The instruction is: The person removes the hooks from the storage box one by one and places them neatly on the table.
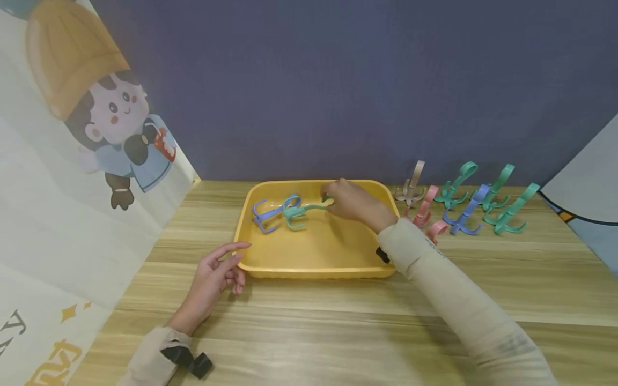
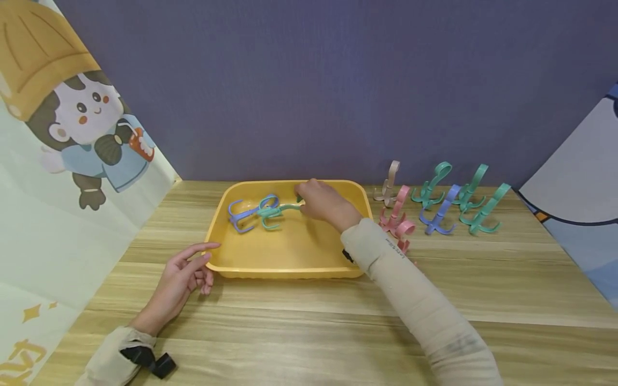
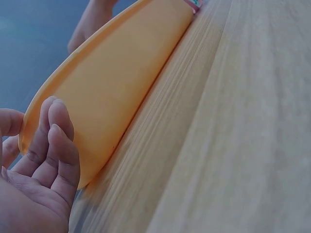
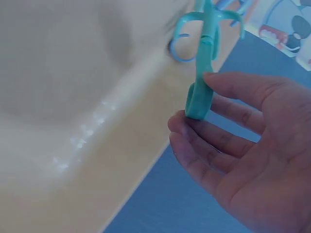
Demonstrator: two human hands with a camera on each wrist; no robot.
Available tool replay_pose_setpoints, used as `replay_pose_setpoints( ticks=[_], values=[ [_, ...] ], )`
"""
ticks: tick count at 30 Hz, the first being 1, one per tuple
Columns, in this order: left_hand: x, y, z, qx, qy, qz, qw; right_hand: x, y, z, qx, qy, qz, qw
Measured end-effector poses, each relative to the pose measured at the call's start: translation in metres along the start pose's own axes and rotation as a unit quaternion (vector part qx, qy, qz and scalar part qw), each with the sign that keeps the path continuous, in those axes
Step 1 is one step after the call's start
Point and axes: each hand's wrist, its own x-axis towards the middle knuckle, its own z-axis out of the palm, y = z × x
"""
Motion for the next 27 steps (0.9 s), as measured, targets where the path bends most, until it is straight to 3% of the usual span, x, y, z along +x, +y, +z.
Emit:
replay_pose_setpoints(
  ticks=[14, 27],
  values=[
    [0.001, 0.001, 0.001, -0.002, 0.005, -0.006, 1.0, -0.013, -0.024, -0.02, -0.046, 0.054, -0.019, 0.9973],
    [0.001, 0.0, -0.001, -0.001, -0.007, 0.001, 1.0, -0.043, -0.036, -0.033, -0.063, 0.111, -0.056, 0.9902]
  ],
)
